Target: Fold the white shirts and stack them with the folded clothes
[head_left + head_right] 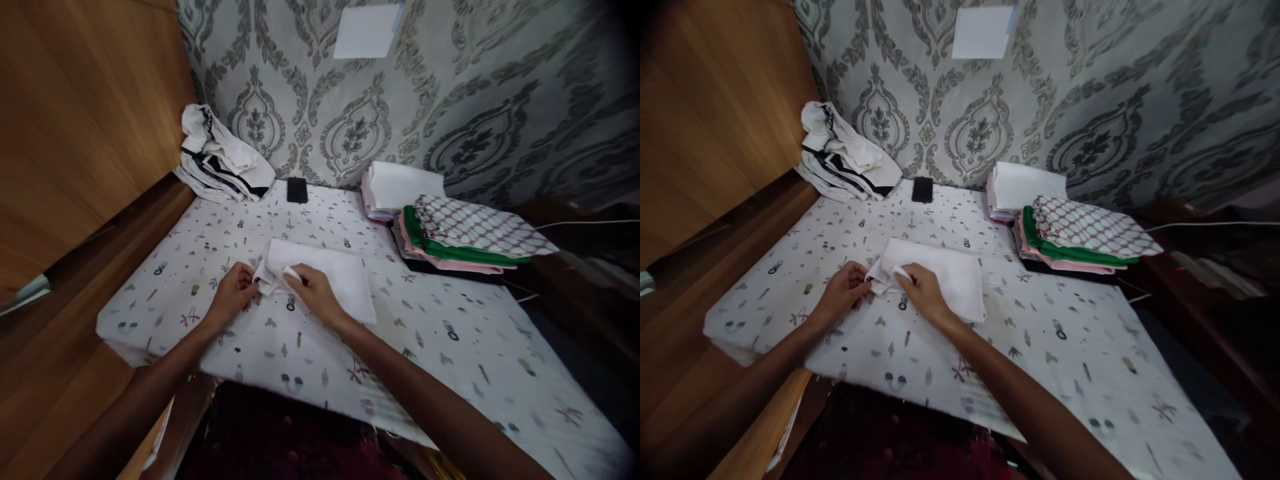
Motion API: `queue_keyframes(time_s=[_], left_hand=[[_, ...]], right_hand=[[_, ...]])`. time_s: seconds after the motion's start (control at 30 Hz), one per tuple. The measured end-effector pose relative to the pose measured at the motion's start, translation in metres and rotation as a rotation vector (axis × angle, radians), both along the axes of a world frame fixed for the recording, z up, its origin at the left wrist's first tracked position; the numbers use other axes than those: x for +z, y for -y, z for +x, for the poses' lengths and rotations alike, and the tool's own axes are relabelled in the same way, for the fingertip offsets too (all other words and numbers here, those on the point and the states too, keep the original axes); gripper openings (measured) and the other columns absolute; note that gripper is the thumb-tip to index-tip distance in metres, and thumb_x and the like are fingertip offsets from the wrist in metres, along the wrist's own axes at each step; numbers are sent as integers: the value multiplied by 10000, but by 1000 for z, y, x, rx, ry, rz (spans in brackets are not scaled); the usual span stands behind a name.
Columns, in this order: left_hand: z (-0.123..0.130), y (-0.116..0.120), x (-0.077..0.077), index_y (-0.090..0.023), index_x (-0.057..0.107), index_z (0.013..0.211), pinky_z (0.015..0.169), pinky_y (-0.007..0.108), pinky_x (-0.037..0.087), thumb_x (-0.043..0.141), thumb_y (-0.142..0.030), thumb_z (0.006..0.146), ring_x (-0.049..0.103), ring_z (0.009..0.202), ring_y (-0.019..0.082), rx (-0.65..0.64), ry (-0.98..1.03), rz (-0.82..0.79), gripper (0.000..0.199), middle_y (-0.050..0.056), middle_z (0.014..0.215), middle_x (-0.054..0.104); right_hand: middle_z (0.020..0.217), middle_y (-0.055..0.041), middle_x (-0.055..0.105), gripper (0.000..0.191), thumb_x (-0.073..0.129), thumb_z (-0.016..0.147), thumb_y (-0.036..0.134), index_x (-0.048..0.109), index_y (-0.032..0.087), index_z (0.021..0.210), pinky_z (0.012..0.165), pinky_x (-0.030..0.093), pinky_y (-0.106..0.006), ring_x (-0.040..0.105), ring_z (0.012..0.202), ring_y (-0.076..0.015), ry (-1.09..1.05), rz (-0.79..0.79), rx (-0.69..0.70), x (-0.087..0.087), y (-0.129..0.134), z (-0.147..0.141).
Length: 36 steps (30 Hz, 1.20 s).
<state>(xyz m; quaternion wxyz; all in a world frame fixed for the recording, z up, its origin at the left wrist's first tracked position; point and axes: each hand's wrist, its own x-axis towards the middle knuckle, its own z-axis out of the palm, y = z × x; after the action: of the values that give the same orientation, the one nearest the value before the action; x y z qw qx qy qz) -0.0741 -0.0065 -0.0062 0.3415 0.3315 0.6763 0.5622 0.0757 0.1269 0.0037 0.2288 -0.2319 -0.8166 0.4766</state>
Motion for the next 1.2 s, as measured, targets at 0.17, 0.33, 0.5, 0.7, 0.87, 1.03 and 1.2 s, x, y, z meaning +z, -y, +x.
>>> queue_keyframes(time_s=[0.17,0.33,0.5,0.7,0.87,1.03,1.2], left_hand=[[8,2,8,-203,569,860,545,220,414,628,-266,755,530,620,118,61,-227,-31,136,-23,732,579],[15,2,10,-216,608,926,653,256,435,562,-247,823,557,715,148,56,-522,-80,118,-8,787,601],[23,-2,9,-222,619,1061,674,270,435,469,-233,904,554,751,161,-13,-849,-68,217,39,906,602],[29,-2,6,-240,657,1104,624,250,400,421,-232,941,553,778,176,-51,-1049,-140,287,55,900,585],[20,1,9,-227,683,1065,673,280,438,458,-237,903,561,747,168,-73,-841,-71,277,51,906,590],[1,4,15,-196,618,884,606,281,460,527,-306,805,566,629,155,-23,-341,-93,164,21,803,618],[-4,-5,29,-205,588,956,610,288,463,541,-481,821,622,753,202,3,-357,-180,311,48,892,657]], right_hand=[[674,6,652,393,765,653,560,686,216,827,594,479,-297,608,658,-201,-156,-729,-216,0,-12,3],[759,-20,722,444,822,580,530,702,206,859,645,516,-316,658,705,-217,-259,-866,-223,6,-12,2],[879,-64,753,471,828,580,518,709,197,904,712,537,-339,686,860,-257,-299,-906,-222,10,-16,7],[788,-41,724,463,797,614,565,718,201,888,681,513,-322,658,773,-229,-319,-855,-194,5,-15,6],[820,-29,678,322,596,870,509,738,220,881,762,494,-333,618,822,-215,-189,-268,-5,4,-5,8],[1100,-99,657,322,594,915,327,673,226,1210,899,488,-414,569,1023,-248,102,450,328,11,11,12],[1257,-114,620,345,509,975,325,608,229,1291,962,480,-443,549,1142,-255,149,595,301,21,13,32]])
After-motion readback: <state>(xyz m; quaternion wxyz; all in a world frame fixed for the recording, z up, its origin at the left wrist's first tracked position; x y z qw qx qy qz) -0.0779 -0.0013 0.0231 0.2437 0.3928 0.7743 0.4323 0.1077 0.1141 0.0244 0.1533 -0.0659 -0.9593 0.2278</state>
